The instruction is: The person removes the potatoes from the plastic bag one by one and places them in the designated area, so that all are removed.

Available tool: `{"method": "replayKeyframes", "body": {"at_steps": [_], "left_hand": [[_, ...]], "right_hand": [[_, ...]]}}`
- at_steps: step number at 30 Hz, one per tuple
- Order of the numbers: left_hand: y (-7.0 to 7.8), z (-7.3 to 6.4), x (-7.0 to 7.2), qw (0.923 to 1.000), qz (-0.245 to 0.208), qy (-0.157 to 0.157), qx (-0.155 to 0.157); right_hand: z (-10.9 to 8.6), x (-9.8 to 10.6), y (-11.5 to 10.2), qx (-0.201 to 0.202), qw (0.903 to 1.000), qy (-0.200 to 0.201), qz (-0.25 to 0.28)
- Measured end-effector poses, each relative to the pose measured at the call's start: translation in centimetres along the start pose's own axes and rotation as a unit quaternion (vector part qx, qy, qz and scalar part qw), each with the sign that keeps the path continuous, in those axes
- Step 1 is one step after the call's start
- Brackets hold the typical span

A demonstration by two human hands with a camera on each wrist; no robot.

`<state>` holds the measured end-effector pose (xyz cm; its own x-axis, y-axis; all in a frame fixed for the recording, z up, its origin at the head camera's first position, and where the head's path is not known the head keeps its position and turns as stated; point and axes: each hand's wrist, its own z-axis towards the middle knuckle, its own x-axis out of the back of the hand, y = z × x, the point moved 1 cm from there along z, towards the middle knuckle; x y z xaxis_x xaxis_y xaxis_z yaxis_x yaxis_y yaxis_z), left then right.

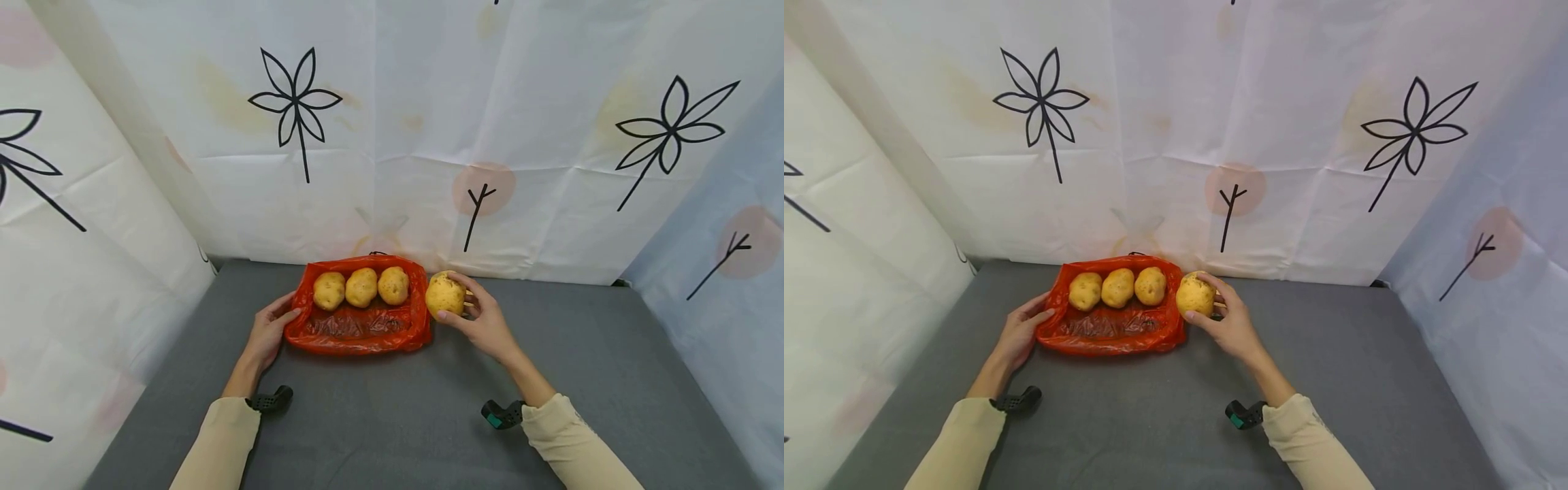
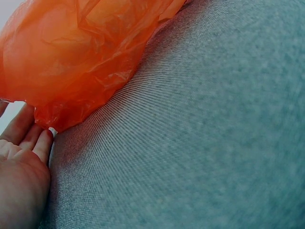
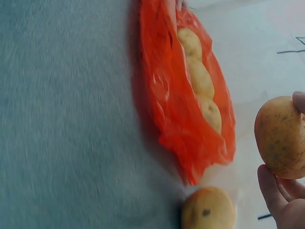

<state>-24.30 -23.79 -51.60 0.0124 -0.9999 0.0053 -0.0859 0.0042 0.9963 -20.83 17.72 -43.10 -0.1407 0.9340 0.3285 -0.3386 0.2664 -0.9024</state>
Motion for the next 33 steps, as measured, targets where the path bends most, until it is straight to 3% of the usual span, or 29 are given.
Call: {"method": "replayKeyframes", "body": {"at_steps": [11,19,33], "left_hand": [[0.0,0.0,0.0,1.0000,-0.002,0.000,-0.004],[0.1,-0.1,-0.1,1.0000,-0.007,0.005,-0.003],[0.0,-0.1,0.0,0.9999,-0.003,0.004,-0.013]], "right_hand": [[-0.3,3.4,0.2,-0.011,0.9995,0.020,-0.023],[-0.3,5.3,1.6,-0.023,0.9991,0.031,-0.019],[-0.5,7.9,4.1,-0.098,0.9946,0.024,-0.025]]}}
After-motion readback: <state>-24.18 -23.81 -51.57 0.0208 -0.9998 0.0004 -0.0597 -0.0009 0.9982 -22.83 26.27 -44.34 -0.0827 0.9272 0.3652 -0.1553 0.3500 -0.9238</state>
